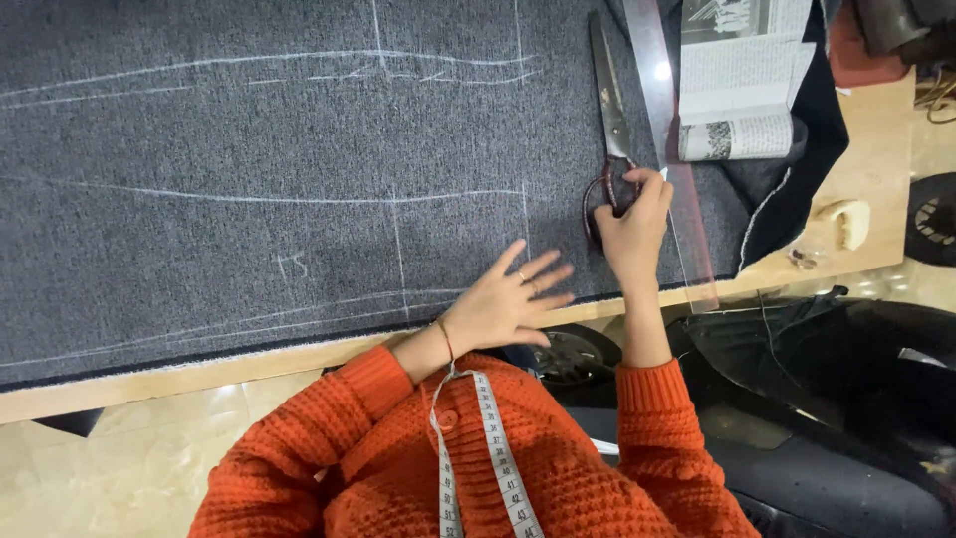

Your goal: The person uses a pair of large shears to cut a piece of dark gray fabric laid out on a wooden table. They follow white chalk lines drawn on the material, cutting along straight and curved edges to separate pattern pieces.

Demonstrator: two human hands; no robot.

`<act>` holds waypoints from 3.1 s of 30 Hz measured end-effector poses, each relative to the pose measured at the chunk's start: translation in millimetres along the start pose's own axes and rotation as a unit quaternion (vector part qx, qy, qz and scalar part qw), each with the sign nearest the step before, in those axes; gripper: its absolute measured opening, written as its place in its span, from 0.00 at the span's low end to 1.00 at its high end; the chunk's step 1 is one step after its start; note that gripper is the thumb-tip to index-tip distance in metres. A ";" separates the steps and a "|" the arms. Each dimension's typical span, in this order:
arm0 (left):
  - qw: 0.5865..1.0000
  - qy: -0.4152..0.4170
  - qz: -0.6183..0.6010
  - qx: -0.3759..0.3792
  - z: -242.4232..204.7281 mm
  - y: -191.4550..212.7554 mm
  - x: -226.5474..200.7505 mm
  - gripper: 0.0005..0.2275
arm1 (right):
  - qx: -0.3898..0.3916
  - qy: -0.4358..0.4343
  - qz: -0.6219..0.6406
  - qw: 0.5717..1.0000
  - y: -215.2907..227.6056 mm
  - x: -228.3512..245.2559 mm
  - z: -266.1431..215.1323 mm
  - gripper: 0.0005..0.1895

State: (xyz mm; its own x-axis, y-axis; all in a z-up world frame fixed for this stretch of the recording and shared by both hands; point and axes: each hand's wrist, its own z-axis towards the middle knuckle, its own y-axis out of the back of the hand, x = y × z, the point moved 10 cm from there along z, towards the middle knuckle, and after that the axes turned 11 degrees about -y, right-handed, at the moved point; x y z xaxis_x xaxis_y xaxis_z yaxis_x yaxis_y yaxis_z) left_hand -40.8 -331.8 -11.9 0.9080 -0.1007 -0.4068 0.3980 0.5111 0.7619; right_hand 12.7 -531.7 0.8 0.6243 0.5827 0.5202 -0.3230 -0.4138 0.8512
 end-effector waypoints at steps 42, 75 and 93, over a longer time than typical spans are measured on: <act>0.992 0.023 0.075 -0.101 -21.4 40.4 -2.3 0.14 | 0.441 -0.237 0.348 0.793 23.3 -75.5 -306.8 0.49; 0.994 0.019 0.076 -0.078 -28.0 34.9 -6.5 0.02 | 0.381 -0.239 0.309 0.838 4.3 -62.5 -288.3 0.41; 0.993 0.015 0.079 -0.084 -29.3 35.0 -5.7 0.02 | 0.367 -0.229 0.213 0.876 -4.2 -71.3 -276.2 0.35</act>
State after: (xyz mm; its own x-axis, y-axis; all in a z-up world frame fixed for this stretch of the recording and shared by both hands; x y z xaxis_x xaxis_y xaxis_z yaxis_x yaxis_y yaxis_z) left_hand -35.9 -288.3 2.3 0.9524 0.0164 -0.3045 0.2203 0.6535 0.7241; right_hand -226.9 -378.3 -20.5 0.8320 -0.0063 0.5548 -0.1566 -0.9620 0.2239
